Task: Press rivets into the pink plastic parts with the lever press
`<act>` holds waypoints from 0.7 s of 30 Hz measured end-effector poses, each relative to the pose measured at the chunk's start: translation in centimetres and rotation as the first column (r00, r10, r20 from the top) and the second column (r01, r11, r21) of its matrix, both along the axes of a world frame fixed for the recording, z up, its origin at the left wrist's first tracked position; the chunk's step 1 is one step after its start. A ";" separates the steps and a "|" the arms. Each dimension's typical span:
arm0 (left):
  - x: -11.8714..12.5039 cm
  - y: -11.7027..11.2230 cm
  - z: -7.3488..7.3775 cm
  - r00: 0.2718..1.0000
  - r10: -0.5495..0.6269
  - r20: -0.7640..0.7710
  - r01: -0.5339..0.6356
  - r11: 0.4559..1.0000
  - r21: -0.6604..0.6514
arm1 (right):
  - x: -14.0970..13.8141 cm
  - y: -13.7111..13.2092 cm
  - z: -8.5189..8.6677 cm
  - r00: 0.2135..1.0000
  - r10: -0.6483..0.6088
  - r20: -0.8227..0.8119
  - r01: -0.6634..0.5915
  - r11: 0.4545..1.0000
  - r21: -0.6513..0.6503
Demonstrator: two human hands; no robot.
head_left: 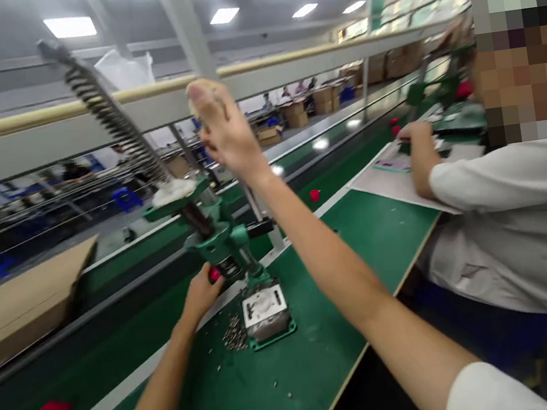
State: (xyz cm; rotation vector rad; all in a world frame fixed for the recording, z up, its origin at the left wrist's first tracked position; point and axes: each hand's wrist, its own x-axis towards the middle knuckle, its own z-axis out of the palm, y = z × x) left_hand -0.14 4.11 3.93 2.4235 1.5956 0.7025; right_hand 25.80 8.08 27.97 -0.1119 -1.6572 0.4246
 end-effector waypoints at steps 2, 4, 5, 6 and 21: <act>-1.0 -2.4 -1.7 0.988 0.000 0.157 0.005 1.000 -0.029 | -0.4 -1.8 0.0 0.984 -0.003 -0.176 -0.022 0.990 -0.142; -0.6 -5.1 -2.5 0.929 -0.089 0.358 0.116 0.992 -0.056 | -1.0 -3.8 0.0 0.967 -0.049 -0.250 -0.014 0.969 -0.246; 0.0 -6.3 -2.5 0.897 -0.152 0.416 0.205 0.975 -0.085 | -1.3 -4.6 0.0 0.962 -0.073 -0.264 -0.001 0.963 -0.270; 0.7 -7.4 -2.3 0.869 -0.214 0.445 0.295 0.948 -0.120 | -1.4 -5.2 0.1 0.959 -0.088 -0.271 0.011 0.962 -0.274; 4.6 -10.4 -1.8 0.600 -0.108 0.793 0.511 0.814 -0.275 | -1.6 -5.4 -0.2 0.939 -0.016 -0.344 -0.049 0.983 -0.177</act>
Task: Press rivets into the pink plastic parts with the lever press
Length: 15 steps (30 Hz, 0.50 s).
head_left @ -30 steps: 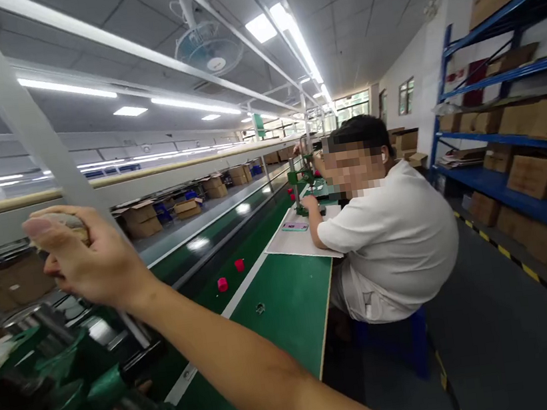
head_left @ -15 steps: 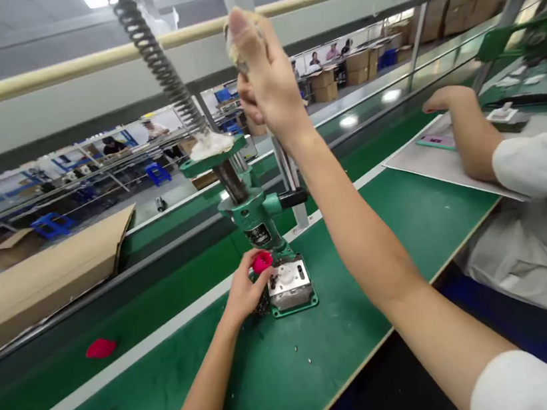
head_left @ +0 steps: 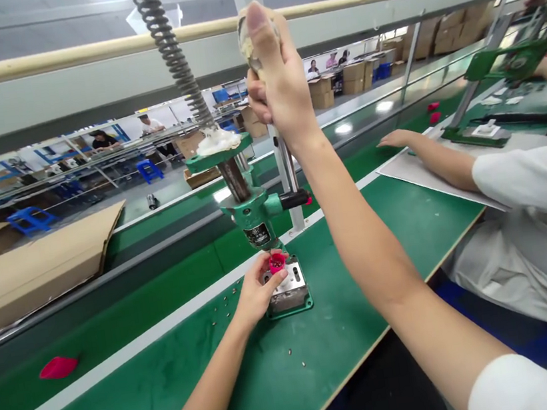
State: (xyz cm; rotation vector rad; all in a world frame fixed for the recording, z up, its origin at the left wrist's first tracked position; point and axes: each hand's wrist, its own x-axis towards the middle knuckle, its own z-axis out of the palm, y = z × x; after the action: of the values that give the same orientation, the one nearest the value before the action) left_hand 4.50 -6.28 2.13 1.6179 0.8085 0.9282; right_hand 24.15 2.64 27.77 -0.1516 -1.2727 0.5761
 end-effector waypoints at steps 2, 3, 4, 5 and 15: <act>0.0 0.0 0.0 0.999 0.007 0.034 -0.006 1.000 -0.027 | 0.0 0.5 0.2 0.999 -0.034 0.005 0.034 0.999 -0.033; 0.0 -0.1 0.1 0.999 0.013 0.046 -0.012 0.999 -0.036 | 0.0 0.8 0.3 0.999 -0.050 0.006 0.050 0.997 -0.052; 0.0 -0.1 0.2 0.998 0.019 0.054 -0.017 0.999 -0.044 | 0.0 1.0 0.4 0.998 -0.063 0.008 0.063 0.996 -0.069; 0.0 -0.2 0.2 0.998 0.024 0.058 -0.022 0.998 -0.051 | 0.0 1.2 0.4 0.998 -0.070 0.007 0.070 0.994 -0.078; 0.0 0.1 0.4 0.998 0.025 0.061 -0.022 0.998 -0.052 | -0.2 -4.6 0.1 0.977 -0.179 0.111 0.177 0.984 0.028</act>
State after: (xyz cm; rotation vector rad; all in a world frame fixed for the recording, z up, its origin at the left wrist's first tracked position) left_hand 4.50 -6.22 2.52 1.5318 0.8041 0.9619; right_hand 23.93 -1.92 27.92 -0.2841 -1.3578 0.4059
